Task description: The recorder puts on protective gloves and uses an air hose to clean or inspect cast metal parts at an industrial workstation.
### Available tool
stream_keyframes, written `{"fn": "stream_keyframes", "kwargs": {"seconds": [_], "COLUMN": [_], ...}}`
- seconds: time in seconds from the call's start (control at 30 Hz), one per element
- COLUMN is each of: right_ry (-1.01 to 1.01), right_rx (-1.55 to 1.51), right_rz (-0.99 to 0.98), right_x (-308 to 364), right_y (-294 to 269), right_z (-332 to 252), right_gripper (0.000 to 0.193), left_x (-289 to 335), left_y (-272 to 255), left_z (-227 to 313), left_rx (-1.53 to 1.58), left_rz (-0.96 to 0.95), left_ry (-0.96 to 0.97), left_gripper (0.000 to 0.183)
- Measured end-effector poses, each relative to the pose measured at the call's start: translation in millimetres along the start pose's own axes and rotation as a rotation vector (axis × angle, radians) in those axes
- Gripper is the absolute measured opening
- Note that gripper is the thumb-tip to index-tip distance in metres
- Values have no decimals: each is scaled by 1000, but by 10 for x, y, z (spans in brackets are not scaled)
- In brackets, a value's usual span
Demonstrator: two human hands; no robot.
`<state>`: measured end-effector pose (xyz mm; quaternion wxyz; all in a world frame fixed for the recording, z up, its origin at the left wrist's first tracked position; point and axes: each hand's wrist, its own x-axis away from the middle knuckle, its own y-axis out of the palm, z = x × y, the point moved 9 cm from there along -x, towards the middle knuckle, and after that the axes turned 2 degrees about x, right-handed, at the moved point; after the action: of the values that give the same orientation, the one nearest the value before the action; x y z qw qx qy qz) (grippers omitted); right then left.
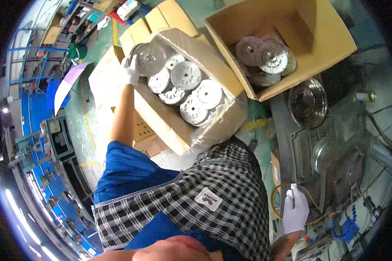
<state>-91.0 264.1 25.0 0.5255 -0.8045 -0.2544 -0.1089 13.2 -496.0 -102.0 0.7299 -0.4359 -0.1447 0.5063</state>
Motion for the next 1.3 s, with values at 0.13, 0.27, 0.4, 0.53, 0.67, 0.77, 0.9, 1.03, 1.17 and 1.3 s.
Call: {"fn": "stream_keyframes", "kwargs": {"seconds": [0.13, 0.27, 0.4, 0.53, 0.67, 0.77, 0.9, 1.03, 1.17, 1.3], "right_ry": [-172, -230, -372, -323, -298, -76, -154, -210, -305, 9], "right_rx": [-213, -732, -948, -1230, -1605, -1451, -1455, -1721, -1637, -1247], "right_rz": [-4, -189, -207, -140, 44, 90, 334, 544, 784, 895], "right_x": [-343, -981, -1282, -1254, -1102, -972, -702, -197, 634, 1083], "right_y": [223, 638, 789, 725, 609, 783, 704, 530, 307, 473], "right_z": [-267, -885, -1456, -1367, -989, -718, -578, -104, 579, 952], "right_gripper": [30, 31, 36, 52, 58, 50, 34, 33, 34, 35], "left_x": [481, 1089, 1650, 2206, 2571, 2857, 3238, 3400, 3400, 3423], "left_y": [-251, -229, 164, 643, 960, 1073, 1155, 1247, 1336, 1423], "left_z": [299, 1530, 2705, 3372, 3614, 3765, 3990, 4140, 4292, 4560], "left_rx": [378, 831, 1159, 1304, 1296, 1311, 1363, 1330, 1356, 1374], "left_rz": [-56, -275, -593, -909, -1027, -1116, -1253, -1217, -1174, -1195], "left_ry": [-96, 12, 8, -90, -167, -169, -172, -131, -141, -154], "left_gripper": [43, 23, 22, 26, 27, 32, 40, 40, 37, 39]}}
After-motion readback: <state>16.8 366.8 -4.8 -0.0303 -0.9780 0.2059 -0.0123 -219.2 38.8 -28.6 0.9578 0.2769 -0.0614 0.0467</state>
